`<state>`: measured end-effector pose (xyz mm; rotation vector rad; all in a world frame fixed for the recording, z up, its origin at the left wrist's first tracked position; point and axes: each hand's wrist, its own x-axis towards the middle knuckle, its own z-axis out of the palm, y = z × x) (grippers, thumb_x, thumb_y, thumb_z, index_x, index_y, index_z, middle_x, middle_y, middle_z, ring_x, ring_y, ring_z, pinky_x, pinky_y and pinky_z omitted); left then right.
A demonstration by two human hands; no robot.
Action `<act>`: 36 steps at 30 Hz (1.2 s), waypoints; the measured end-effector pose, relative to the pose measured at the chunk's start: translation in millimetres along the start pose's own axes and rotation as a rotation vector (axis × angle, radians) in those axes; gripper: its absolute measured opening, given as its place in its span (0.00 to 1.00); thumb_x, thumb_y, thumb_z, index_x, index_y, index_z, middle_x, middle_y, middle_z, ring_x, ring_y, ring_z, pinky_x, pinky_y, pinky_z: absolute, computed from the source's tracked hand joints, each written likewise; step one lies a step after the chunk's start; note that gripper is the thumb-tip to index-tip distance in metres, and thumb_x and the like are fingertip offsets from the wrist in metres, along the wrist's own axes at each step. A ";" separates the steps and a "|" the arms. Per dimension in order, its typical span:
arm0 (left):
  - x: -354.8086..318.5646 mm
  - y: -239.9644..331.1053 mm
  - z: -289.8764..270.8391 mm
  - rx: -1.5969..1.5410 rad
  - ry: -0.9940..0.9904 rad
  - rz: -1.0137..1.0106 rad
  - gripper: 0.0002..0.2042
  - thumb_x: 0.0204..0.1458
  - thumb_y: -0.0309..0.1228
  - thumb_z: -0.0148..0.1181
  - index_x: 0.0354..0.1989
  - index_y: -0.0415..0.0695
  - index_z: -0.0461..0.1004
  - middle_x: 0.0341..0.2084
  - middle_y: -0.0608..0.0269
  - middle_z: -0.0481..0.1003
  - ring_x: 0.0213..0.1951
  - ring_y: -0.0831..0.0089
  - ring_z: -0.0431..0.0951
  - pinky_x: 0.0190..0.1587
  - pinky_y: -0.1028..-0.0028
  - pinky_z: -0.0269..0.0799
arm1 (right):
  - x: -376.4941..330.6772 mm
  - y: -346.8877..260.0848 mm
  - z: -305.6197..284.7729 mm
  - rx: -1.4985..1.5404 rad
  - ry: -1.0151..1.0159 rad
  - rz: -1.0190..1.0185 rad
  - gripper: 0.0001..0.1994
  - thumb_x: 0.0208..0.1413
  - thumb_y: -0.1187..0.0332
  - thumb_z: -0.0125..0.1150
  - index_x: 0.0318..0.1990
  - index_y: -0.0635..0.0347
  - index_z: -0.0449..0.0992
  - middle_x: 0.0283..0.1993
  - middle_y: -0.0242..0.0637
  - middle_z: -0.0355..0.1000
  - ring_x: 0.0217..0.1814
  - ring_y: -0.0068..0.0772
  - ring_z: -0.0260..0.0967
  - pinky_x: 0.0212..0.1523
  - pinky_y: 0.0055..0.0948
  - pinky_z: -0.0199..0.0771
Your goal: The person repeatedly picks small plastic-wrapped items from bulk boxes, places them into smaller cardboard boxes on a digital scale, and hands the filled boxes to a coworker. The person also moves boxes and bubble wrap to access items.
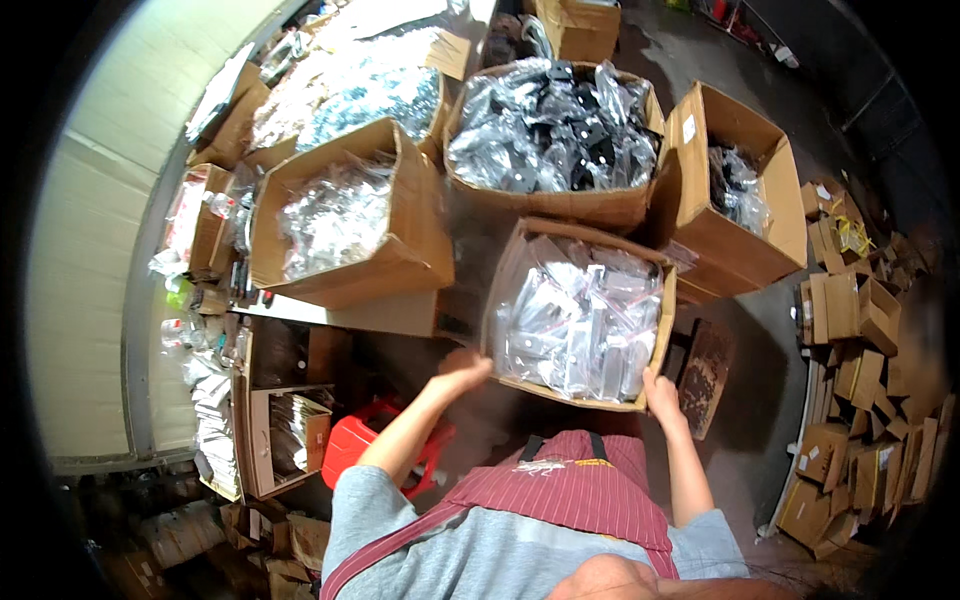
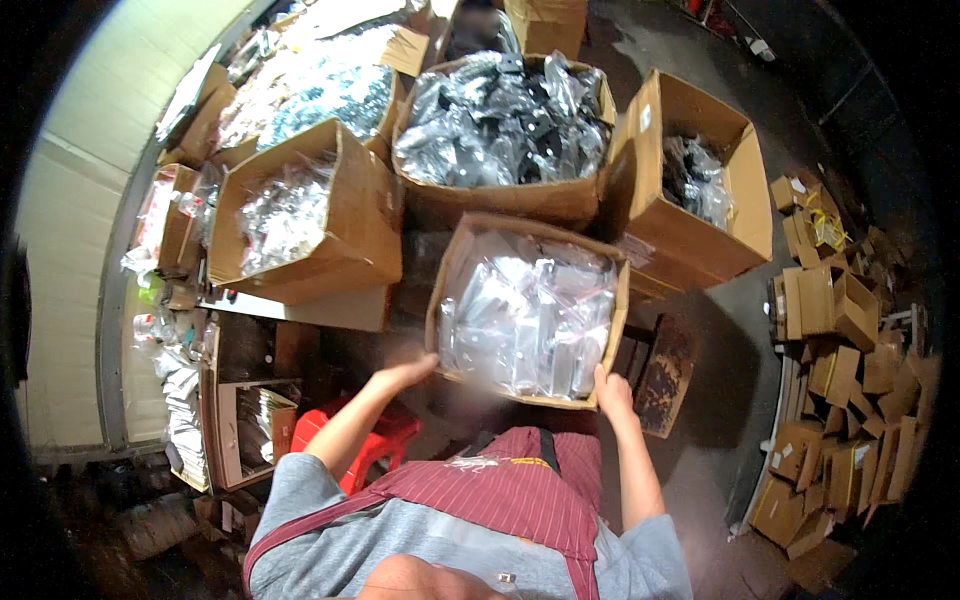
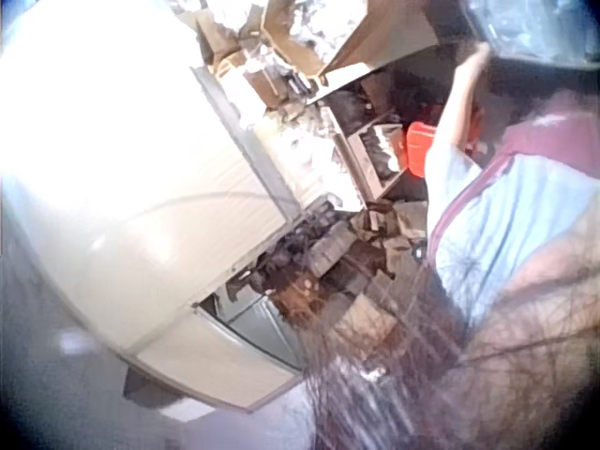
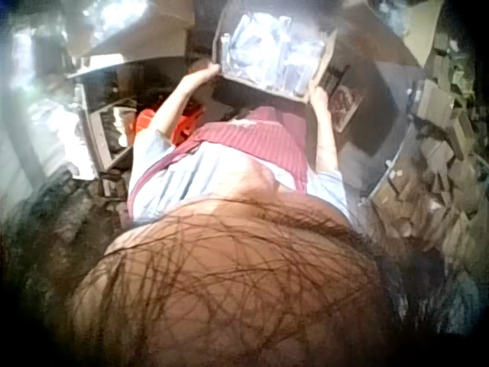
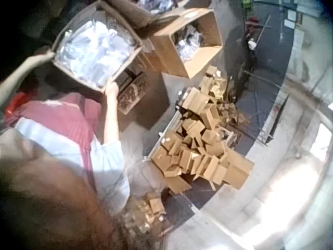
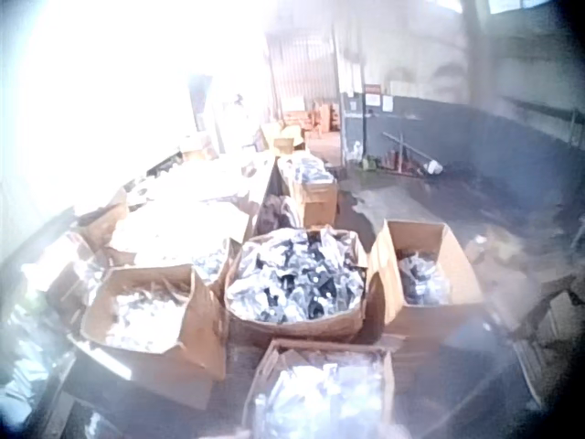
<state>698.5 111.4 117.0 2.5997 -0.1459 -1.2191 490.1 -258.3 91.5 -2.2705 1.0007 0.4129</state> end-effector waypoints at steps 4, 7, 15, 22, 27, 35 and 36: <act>15.4 -22.1 26.1 -0.029 0.023 0.140 0.20 0.53 0.40 0.45 0.28 0.37 0.80 0.22 0.50 0.80 0.30 0.56 0.83 0.40 0.59 0.77 | 2.8 2.3 21.9 -0.101 0.160 -0.070 0.31 0.62 0.49 0.45 0.28 0.75 0.78 0.30 0.67 0.73 0.39 0.67 0.73 0.45 0.54 0.72; -23.8 4.7 -8.9 -0.076 -0.009 0.124 0.23 0.58 0.40 0.42 0.29 0.32 0.79 0.22 0.47 0.79 0.23 0.58 0.82 0.38 0.60 0.78 | 9.7 9.4 20.4 -0.136 0.206 -0.183 0.28 0.59 0.52 0.51 0.25 0.75 0.78 0.28 0.65 0.73 0.36 0.66 0.74 0.42 0.53 0.73; 40.9 -103.1 62.4 0.101 0.405 0.461 0.26 0.60 0.43 0.42 0.28 0.32 0.79 0.20 0.46 0.78 0.22 0.52 0.81 0.39 0.57 0.77 | 6.8 -44.6 11.8 -0.275 0.212 -0.373 0.21 0.51 0.57 0.55 0.26 0.72 0.79 0.28 0.62 0.74 0.35 0.61 0.76 0.42 0.52 0.75; -32.3 -55.3 24.2 -0.233 0.105 0.046 0.26 0.60 0.47 0.47 0.26 0.33 0.77 0.23 0.44 0.78 0.29 0.56 0.82 0.34 0.56 0.75 | 31.3 -66.2 21.7 -0.089 0.335 -0.356 0.19 0.53 0.57 0.56 0.23 0.65 0.78 0.27 0.57 0.75 0.33 0.61 0.74 0.37 0.53 0.74; -21.3 -24.8 11.2 -1.364 0.125 -0.192 0.14 0.56 0.38 0.58 0.26 0.40 0.73 0.15 0.65 0.67 0.19 0.69 0.71 0.25 0.65 0.78 | 43.6 -74.8 25.8 0.003 0.323 -0.273 0.20 0.55 0.56 0.54 0.24 0.66 0.78 0.28 0.57 0.75 0.33 0.62 0.74 0.38 0.54 0.74; 24.3 -29.8 40.1 -1.820 0.506 -0.251 0.10 0.52 0.36 0.61 0.23 0.50 0.69 0.17 0.71 0.67 0.19 0.77 0.69 0.23 0.72 0.71 | 35.9 -42.0 62.3 0.424 0.132 -0.358 0.24 0.46 0.53 0.69 0.15 0.67 0.70 0.16 0.51 0.69 0.17 0.42 0.69 0.22 0.42 0.68; 14.7 -6.0 45.3 -1.937 0.583 -0.188 0.10 0.52 0.36 0.61 0.22 0.51 0.69 0.16 0.72 0.67 0.20 0.78 0.67 0.24 0.74 0.69 | 43.2 -28.2 70.8 0.599 -0.001 -0.314 0.24 0.47 0.53 0.70 0.16 0.65 0.69 0.16 0.44 0.68 0.16 0.35 0.65 0.20 0.36 0.66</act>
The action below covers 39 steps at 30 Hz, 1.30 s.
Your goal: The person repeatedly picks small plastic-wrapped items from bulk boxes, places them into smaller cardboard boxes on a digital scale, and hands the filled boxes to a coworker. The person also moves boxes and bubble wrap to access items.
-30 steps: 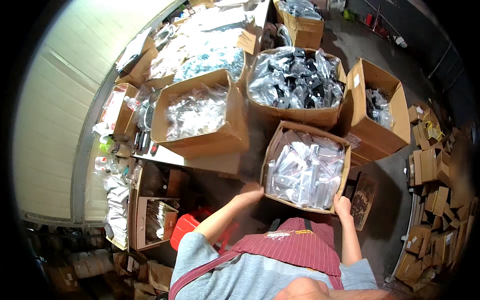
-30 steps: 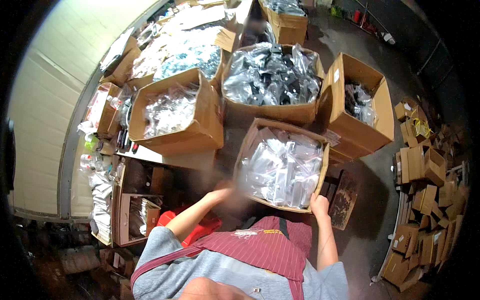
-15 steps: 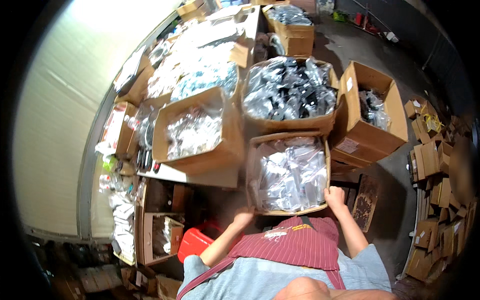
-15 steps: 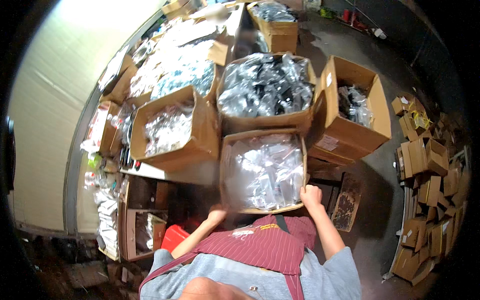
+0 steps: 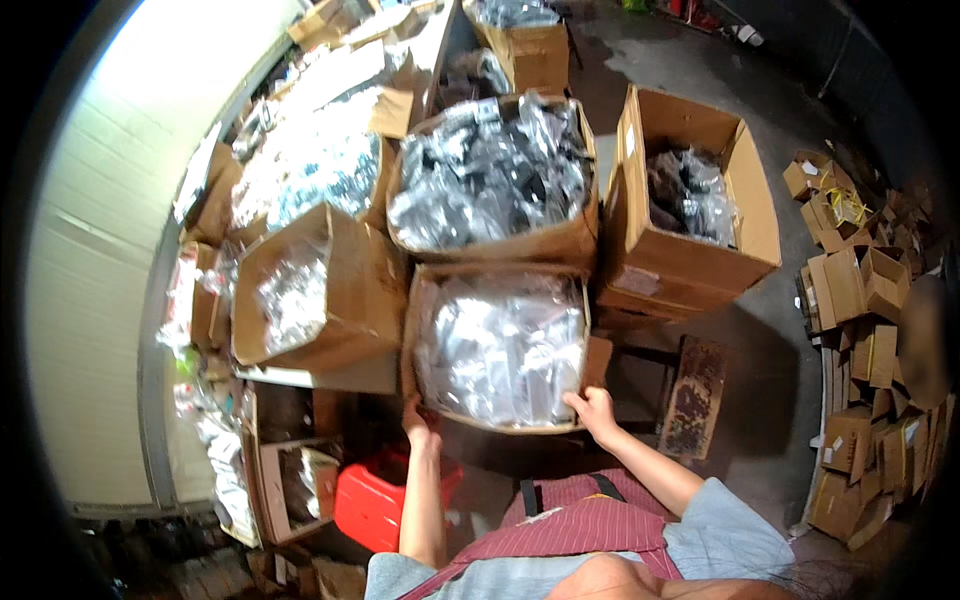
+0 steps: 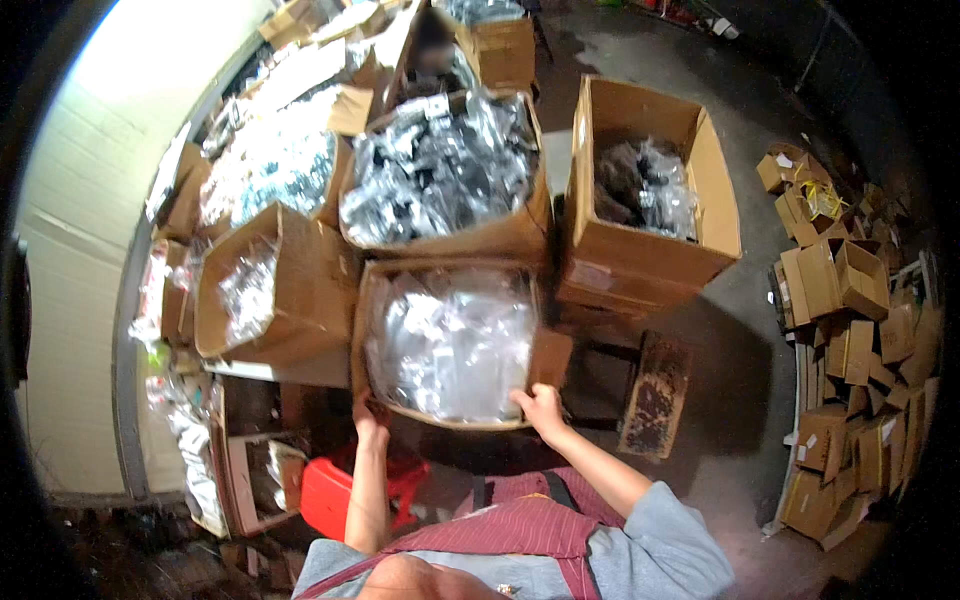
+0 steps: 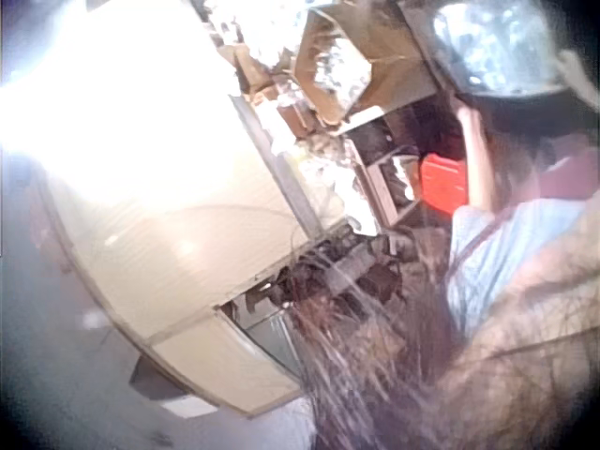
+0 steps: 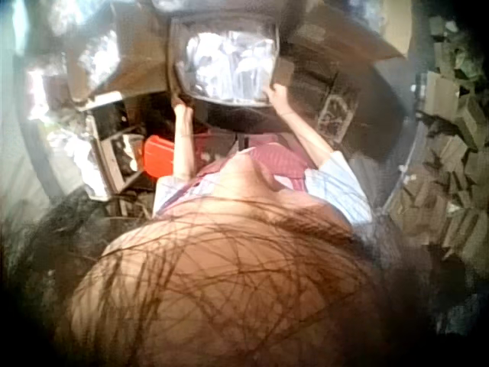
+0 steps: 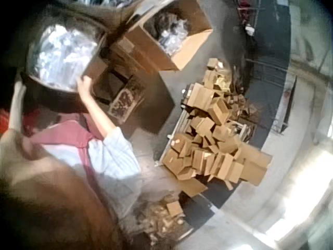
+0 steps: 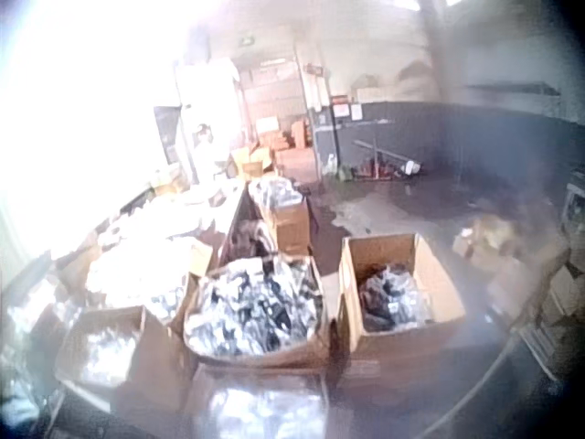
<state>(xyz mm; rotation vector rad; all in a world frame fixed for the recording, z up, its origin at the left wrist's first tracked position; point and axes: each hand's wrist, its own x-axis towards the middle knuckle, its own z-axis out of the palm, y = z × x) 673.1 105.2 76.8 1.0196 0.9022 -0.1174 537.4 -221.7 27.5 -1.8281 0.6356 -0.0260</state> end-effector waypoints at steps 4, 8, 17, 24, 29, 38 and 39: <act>-56.3 -24.5 -4.8 -0.205 -0.037 0.245 0.09 0.54 0.37 0.58 0.22 0.53 0.70 0.18 0.76 0.68 0.23 0.79 0.68 0.32 0.76 0.66 | -21.4 -35.1 -45.7 0.541 -0.405 0.357 0.17 0.55 0.54 0.66 0.29 0.60 0.72 0.20 0.28 0.65 0.16 0.21 0.62 0.19 0.23 0.67; -125.6 -75.6 -24.7 -0.145 -0.259 0.051 0.06 0.56 0.36 0.55 0.30 0.49 0.75 0.25 0.69 0.76 0.30 0.74 0.74 0.36 0.70 0.68 | -57.3 7.8 -84.9 0.708 -0.385 0.272 0.12 0.63 0.60 0.56 0.39 0.60 0.72 0.28 0.32 0.71 0.31 0.24 0.72 0.30 0.22 0.74; -196.0 -363.1 -153.5 1.124 -0.905 -0.227 0.09 0.54 0.35 0.55 0.34 0.42 0.74 0.25 0.59 0.77 0.27 0.70 0.77 0.31 0.72 0.72 | -275.8 244.7 -252.5 -0.407 0.018 0.308 0.15 0.57 0.58 0.60 0.36 0.63 0.75 0.34 0.47 0.78 0.37 0.47 0.77 0.37 0.43 0.75; -315.4 -429.6 -183.7 1.467 -1.062 0.048 0.18 0.52 0.43 0.62 0.42 0.41 0.75 0.36 0.52 0.80 0.42 0.56 0.81 0.45 0.63 0.74 | -437.7 333.9 -326.9 -0.657 -0.325 0.758 0.23 0.52 0.48 0.58 0.40 0.60 0.81 0.42 0.55 0.77 0.50 0.54 0.75 0.49 0.46 0.73; -320.9 -452.2 -162.3 1.541 -0.865 -0.072 0.17 0.48 0.43 0.63 0.41 0.43 0.78 0.38 0.51 0.80 0.45 0.59 0.80 0.48 0.65 0.73 | -439.1 316.2 -386.5 -0.481 -0.245 0.723 0.25 0.52 0.46 0.57 0.41 0.61 0.81 0.45 0.56 0.76 0.52 0.55 0.74 0.51 0.47 0.72; -356.2 -524.9 30.0 1.938 -0.905 0.308 0.16 0.52 0.37 0.55 0.44 0.40 0.74 0.40 0.43 0.79 0.44 0.47 0.79 0.47 0.54 0.74 | -349.0 387.4 -584.7 -0.223 -0.080 0.809 0.19 0.61 0.56 0.53 0.52 0.60 0.75 0.44 0.39 0.78 0.45 0.42 0.76 0.43 0.39 0.75; -373.0 -534.0 59.8 1.879 -0.959 0.358 0.15 0.52 0.37 0.55 0.44 0.40 0.74 0.39 0.43 0.79 0.43 0.47 0.79 0.46 0.54 0.74 | -331.6 406.5 -610.1 -0.172 -0.149 0.820 0.17 0.61 0.58 0.55 0.52 0.59 0.75 0.45 0.37 0.77 0.43 0.37 0.76 0.42 0.37 0.76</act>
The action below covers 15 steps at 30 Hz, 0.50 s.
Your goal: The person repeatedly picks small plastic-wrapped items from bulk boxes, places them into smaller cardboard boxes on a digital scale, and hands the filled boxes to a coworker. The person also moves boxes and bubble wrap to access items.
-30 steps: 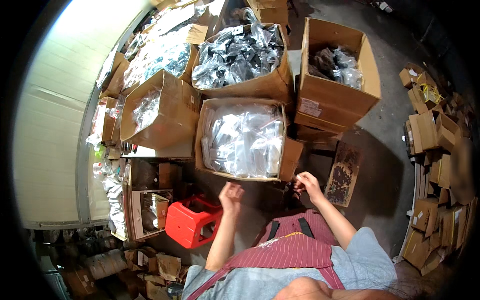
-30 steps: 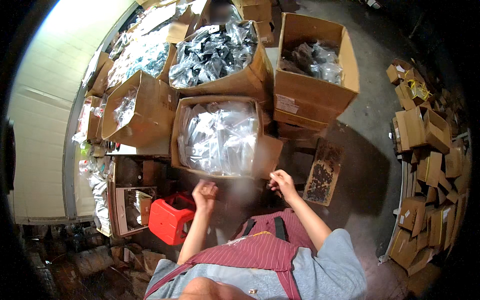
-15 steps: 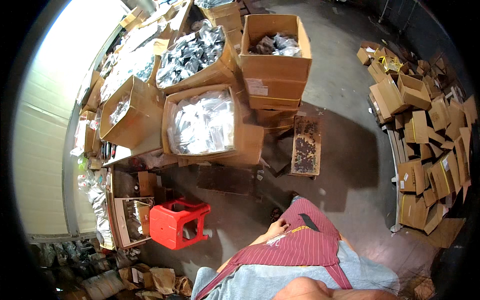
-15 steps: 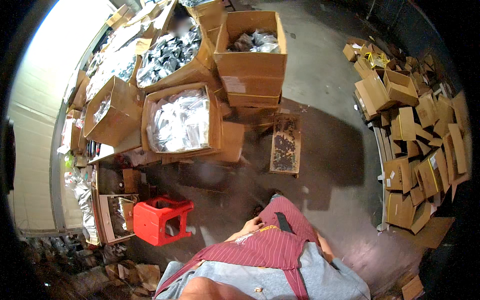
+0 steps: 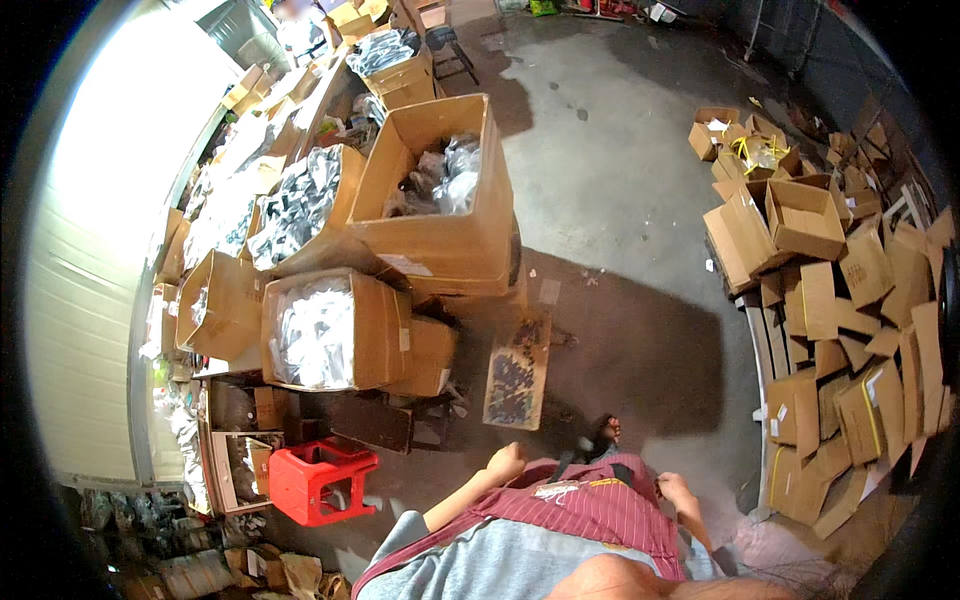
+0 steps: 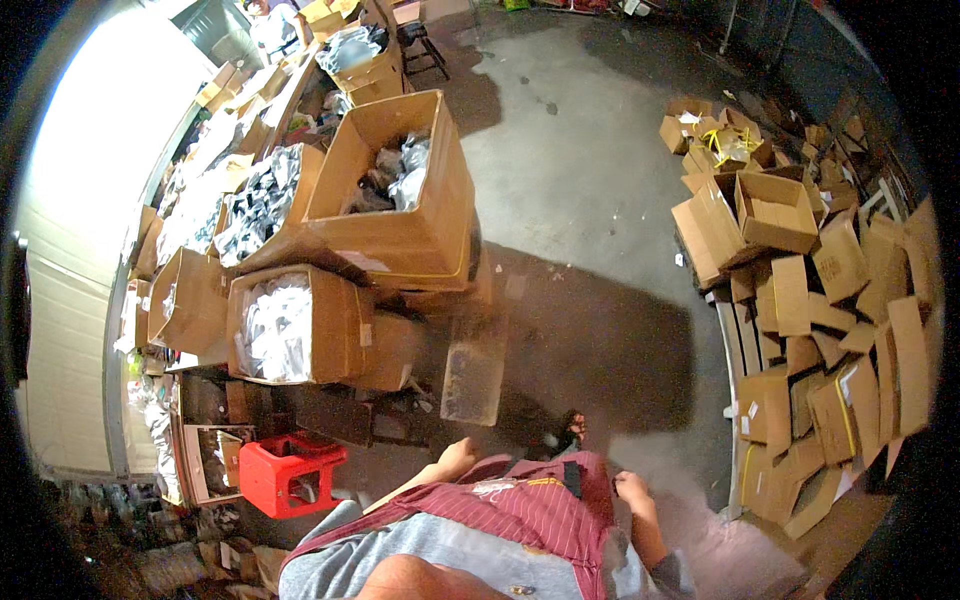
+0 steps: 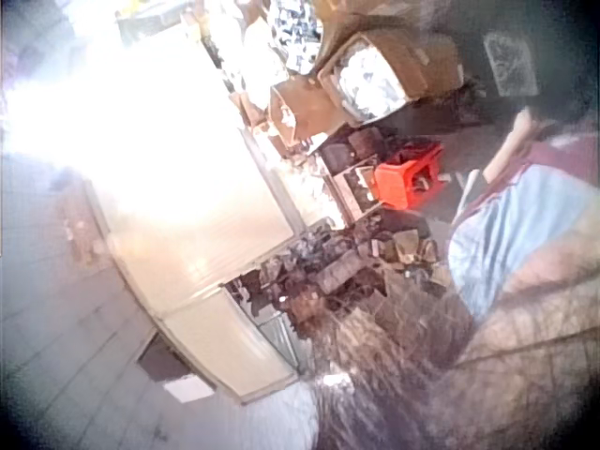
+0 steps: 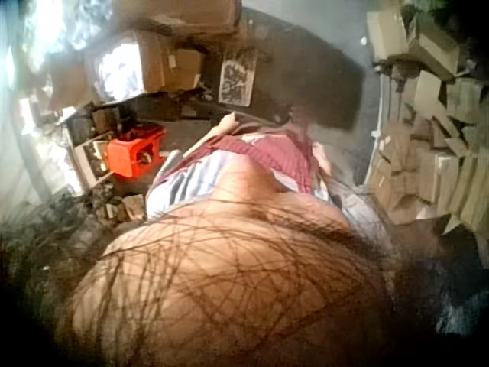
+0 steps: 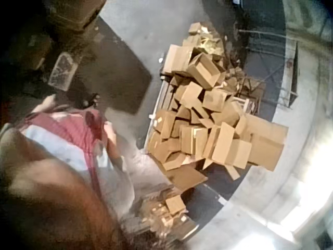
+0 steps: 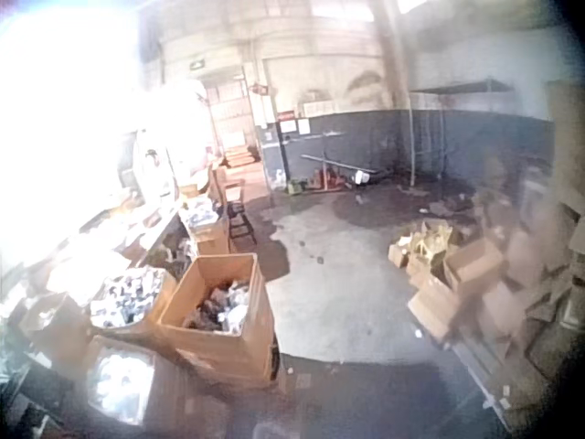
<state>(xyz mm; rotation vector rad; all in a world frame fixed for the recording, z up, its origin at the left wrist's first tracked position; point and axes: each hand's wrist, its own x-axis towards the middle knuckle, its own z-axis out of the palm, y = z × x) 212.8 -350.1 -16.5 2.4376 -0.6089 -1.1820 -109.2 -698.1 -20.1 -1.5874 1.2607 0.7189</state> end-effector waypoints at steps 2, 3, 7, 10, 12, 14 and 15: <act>17.4 74.1 -20.3 -0.198 0.016 0.156 0.15 0.54 0.36 0.57 0.45 0.38 0.73 0.39 0.47 0.79 0.44 0.51 0.80 0.47 0.60 0.75 | 22.0 -14.2 -48.3 0.160 -0.122 -0.037 0.16 0.61 0.60 0.58 0.52 0.57 0.74 0.46 0.35 0.76 0.41 0.29 0.75 0.39 0.32 0.76; 27.0 99.3 -23.3 -0.320 0.006 0.174 0.15 0.55 0.36 0.58 0.46 0.39 0.73 0.40 0.48 0.79 0.44 0.53 0.80 0.47 0.61 0.75 | 30.1 -40.1 -78.7 0.288 -0.167 -0.075 0.16 0.60 0.60 0.60 0.52 0.57 0.73 0.46 0.35 0.76 0.41 0.26 0.75 0.39 0.30 0.76; 71.9 162.6 -37.8 -0.320 0.007 0.192 0.17 0.55 0.34 0.60 0.50 0.40 0.70 0.41 0.50 0.79 0.45 0.58 0.80 0.46 0.64 0.75 | 8.6 -248.0 -180.4 0.523 -0.196 -0.562 0.21 0.63 0.57 0.58 0.58 0.56 0.67 0.42 0.31 0.75 0.41 0.23 0.73 0.39 0.25 0.73; 124.4 190.4 -53.5 -0.214 0.209 0.280 0.19 0.54 0.36 0.60 0.51 0.40 0.70 0.43 0.49 0.78 0.46 0.58 0.80 0.47 0.64 0.74 | -60.6 -429.2 -253.6 0.547 -0.443 -1.029 0.34 0.60 0.45 0.57 0.64 0.60 0.61 0.52 0.39 0.72 0.53 0.31 0.70 0.57 0.33 0.68; 161.8 232.5 -96.9 -0.345 0.034 0.077 0.23 0.57 0.38 0.57 0.55 0.37 0.62 0.47 0.37 0.73 0.50 0.46 0.76 0.49 0.57 0.74 | -106.5 -516.6 -291.4 0.543 -0.556 -1.258 0.42 0.55 0.37 0.57 0.64 0.65 0.60 0.52 0.42 0.72 0.54 0.33 0.71 0.58 0.35 0.68; 212.6 246.2 -124.2 -0.245 0.256 0.254 0.28 0.59 0.41 0.57 0.60 0.36 0.58 0.51 0.37 0.71 0.51 0.46 0.75 0.52 0.57 0.72 | -144.3 -586.0 -321.0 0.566 -0.725 -1.390 0.44 0.53 0.34 0.56 0.64 0.66 0.59 0.50 0.46 0.72 0.52 0.38 0.73 0.57 0.36 0.70; 232.8 258.3 -145.9 -0.299 0.307 0.274 0.30 0.59 0.41 0.57 0.62 0.35 0.56 0.53 0.38 0.69 0.52 0.47 0.75 0.54 0.58 0.71 | -155.9 -617.5 -330.3 0.579 -0.829 -1.462 0.41 0.54 0.37 0.57 0.61 0.67 0.61 0.48 0.49 0.72 0.51 0.42 0.73 0.54 0.38 0.72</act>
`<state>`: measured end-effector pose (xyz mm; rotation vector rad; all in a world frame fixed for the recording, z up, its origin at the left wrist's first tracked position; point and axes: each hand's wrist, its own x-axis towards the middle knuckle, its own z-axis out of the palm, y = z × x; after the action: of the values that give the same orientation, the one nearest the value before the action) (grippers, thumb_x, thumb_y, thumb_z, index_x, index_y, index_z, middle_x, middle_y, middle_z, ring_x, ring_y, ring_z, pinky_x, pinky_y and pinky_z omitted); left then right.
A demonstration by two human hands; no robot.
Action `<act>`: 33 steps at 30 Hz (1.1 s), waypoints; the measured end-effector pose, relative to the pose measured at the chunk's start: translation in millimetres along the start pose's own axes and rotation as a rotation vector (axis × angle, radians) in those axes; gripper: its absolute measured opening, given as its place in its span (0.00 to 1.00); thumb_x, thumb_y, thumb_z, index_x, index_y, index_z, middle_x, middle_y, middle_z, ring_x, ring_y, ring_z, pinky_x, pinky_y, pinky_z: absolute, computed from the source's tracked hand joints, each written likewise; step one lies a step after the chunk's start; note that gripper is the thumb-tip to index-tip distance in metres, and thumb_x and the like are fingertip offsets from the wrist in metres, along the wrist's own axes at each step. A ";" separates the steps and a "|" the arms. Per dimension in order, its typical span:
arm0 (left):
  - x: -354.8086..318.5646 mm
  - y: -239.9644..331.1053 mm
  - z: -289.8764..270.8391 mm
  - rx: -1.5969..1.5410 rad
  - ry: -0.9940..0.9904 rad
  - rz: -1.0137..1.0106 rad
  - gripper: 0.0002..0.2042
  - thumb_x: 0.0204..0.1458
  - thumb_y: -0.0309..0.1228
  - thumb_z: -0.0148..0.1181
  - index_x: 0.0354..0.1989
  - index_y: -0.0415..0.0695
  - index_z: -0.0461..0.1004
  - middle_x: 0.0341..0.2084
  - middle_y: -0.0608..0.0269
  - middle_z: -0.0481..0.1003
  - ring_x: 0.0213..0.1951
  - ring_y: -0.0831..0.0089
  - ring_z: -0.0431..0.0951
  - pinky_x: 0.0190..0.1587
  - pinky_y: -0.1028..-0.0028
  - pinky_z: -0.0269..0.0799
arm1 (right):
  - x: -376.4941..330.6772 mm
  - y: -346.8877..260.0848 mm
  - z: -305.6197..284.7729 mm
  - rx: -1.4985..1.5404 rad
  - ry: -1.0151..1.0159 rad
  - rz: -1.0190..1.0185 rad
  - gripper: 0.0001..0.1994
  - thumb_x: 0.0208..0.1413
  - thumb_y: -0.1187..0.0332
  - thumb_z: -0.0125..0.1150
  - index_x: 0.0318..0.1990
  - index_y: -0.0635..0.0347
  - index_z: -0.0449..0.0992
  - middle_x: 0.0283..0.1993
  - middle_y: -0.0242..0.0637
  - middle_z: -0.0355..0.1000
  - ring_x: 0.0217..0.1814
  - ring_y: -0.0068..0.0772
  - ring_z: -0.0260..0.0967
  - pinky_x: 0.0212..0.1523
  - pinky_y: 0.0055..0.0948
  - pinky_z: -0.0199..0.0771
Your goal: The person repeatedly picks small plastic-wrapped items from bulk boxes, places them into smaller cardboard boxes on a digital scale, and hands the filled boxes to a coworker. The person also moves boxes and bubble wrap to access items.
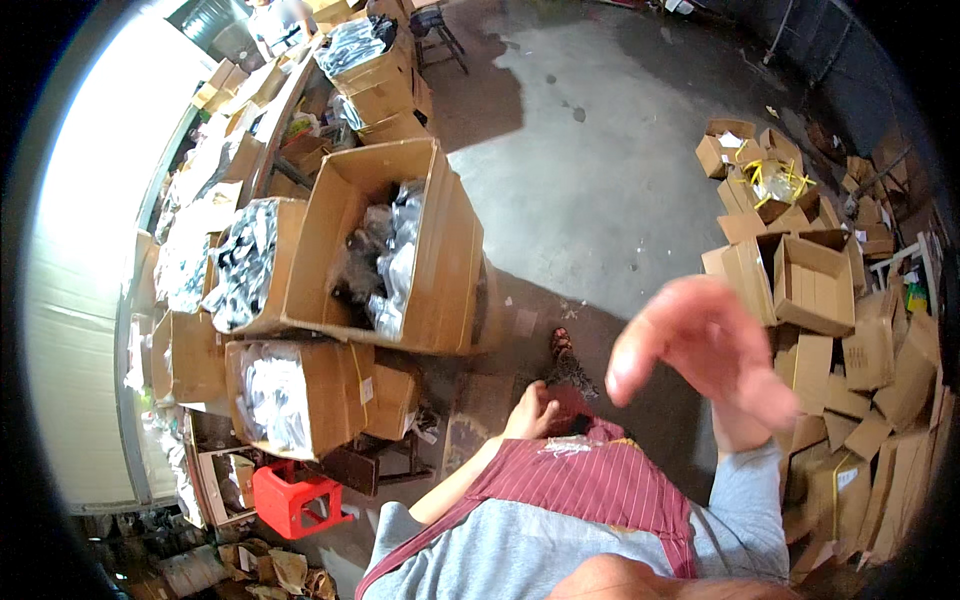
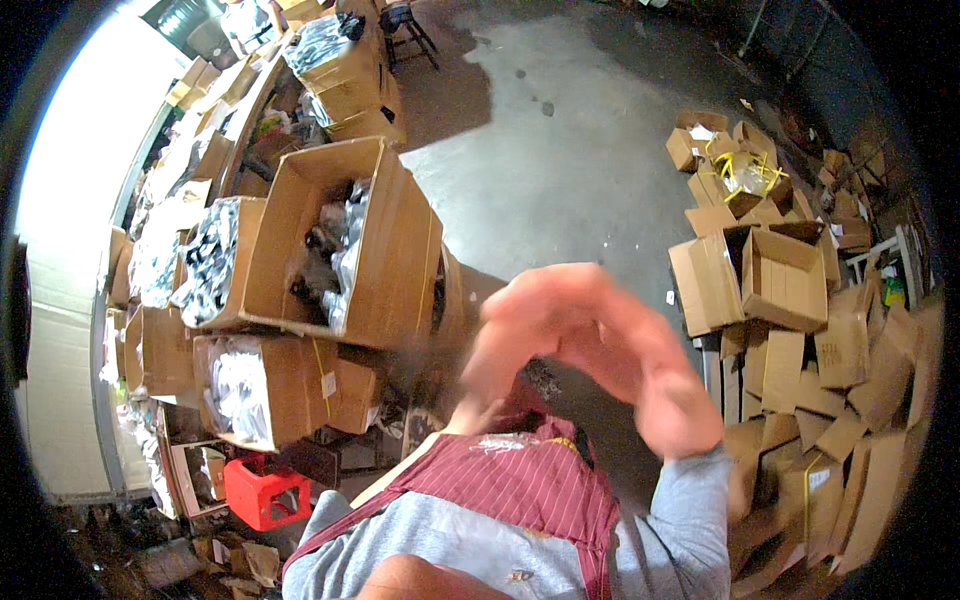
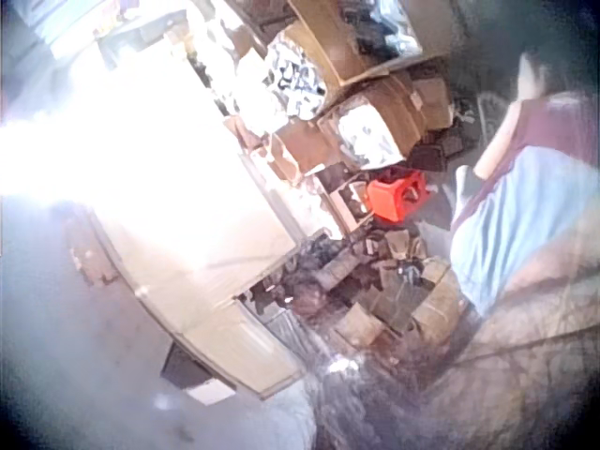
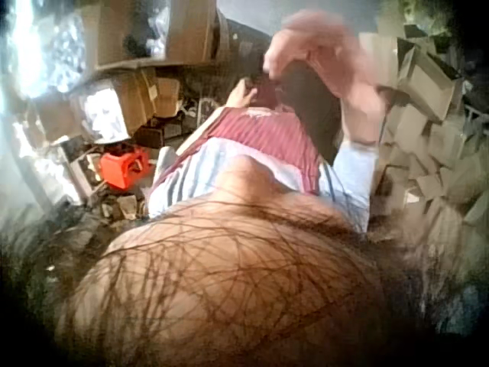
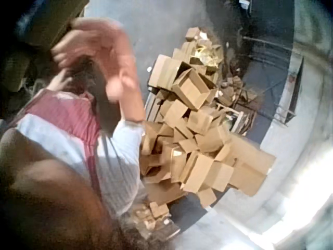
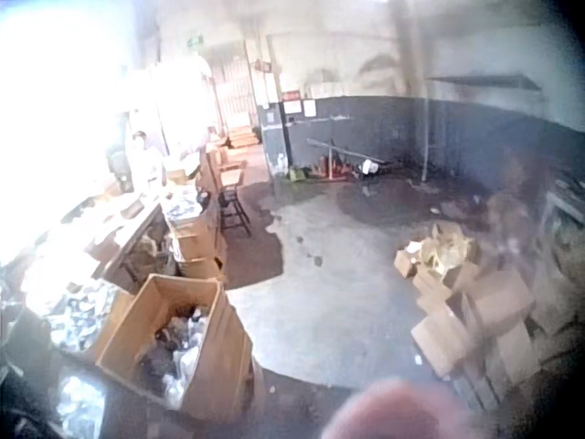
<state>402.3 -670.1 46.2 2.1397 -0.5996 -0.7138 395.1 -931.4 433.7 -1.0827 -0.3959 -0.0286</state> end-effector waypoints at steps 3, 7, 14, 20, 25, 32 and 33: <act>95.7 82.3 -73.5 -0.161 0.142 0.159 0.31 0.60 0.38 0.57 0.65 0.35 0.52 0.59 0.42 0.65 0.54 0.52 0.74 0.56 0.60 0.70 | 104.0 -32.4 -17.1 0.242 -0.382 -0.234 0.33 0.57 0.44 0.59 0.54 0.68 0.65 0.43 0.60 0.73 0.47 0.53 0.75 0.47 0.45 0.78; 181.3 186.2 -218.7 -0.240 0.276 0.223 0.27 0.62 0.31 0.53 0.65 0.36 0.52 0.58 0.45 0.67 0.52 0.61 0.75 0.55 0.65 0.71 | 222.7 -35.0 -66.6 0.174 -1.163 -0.218 0.31 0.53 0.42 0.62 0.46 0.68 0.73 0.45 0.56 0.73 0.48 0.46 0.74 0.51 0.39 0.78; 341.4 189.3 -356.8 -0.451 0.540 0.188 0.19 0.65 0.26 0.48 0.63 0.39 0.58 0.52 0.56 0.71 0.49 0.72 0.75 0.51 0.73 0.71 | 324.5 -33.5 -188.2 0.661 -0.557 -0.001 0.18 0.62 0.56 0.56 0.34 0.67 0.75 0.39 0.52 0.73 0.35 0.39 0.73 0.37 0.33 0.78; 471.4 140.3 -406.3 -0.099 0.662 0.008 0.20 0.57 0.27 0.56 0.58 0.41 0.64 0.45 0.48 0.76 0.44 0.61 0.79 0.46 0.66 0.74 | 483.0 -42.2 -368.6 0.944 -1.313 0.115 0.17 0.66 0.66 0.48 0.38 0.76 0.76 0.40 0.65 0.73 0.37 0.54 0.75 0.39 0.43 0.79; 512.9 108.6 -404.0 0.412 0.269 -0.429 0.18 0.53 0.33 0.58 0.51 0.40 0.69 0.42 0.44 0.73 0.42 0.47 0.76 0.44 0.55 0.74 | 622.0 -8.3 -507.6 0.907 -1.298 -0.016 0.24 0.67 0.59 0.48 0.38 0.79 0.78 0.35 0.64 0.76 0.34 0.57 0.77 0.35 0.47 0.79; 507.3 116.9 -436.5 -0.069 -0.184 -0.834 0.19 0.52 0.41 0.58 0.46 0.41 0.75 0.38 0.45 0.79 0.46 0.50 0.78 0.45 0.59 0.74 | 771.2 262.5 -544.7 0.558 -0.002 0.645 0.11 0.66 0.59 0.50 0.32 0.52 0.69 0.27 0.23 0.60 0.27 0.18 0.58 0.26 0.19 0.61; 502.9 101.0 -432.5 -0.083 -0.120 -0.823 0.21 0.52 0.43 0.58 0.48 0.41 0.75 0.40 0.45 0.78 0.47 0.49 0.78 0.46 0.59 0.74 | 785.9 281.6 -509.7 0.557 0.007 0.785 0.08 0.63 0.62 0.53 0.37 0.56 0.71 0.29 0.26 0.65 0.29 0.20 0.62 0.30 0.20 0.65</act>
<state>1037.0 -811.0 212.0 2.2472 0.2949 -1.2760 1338.8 -1104.7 244.0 -0.6232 0.0551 0.7335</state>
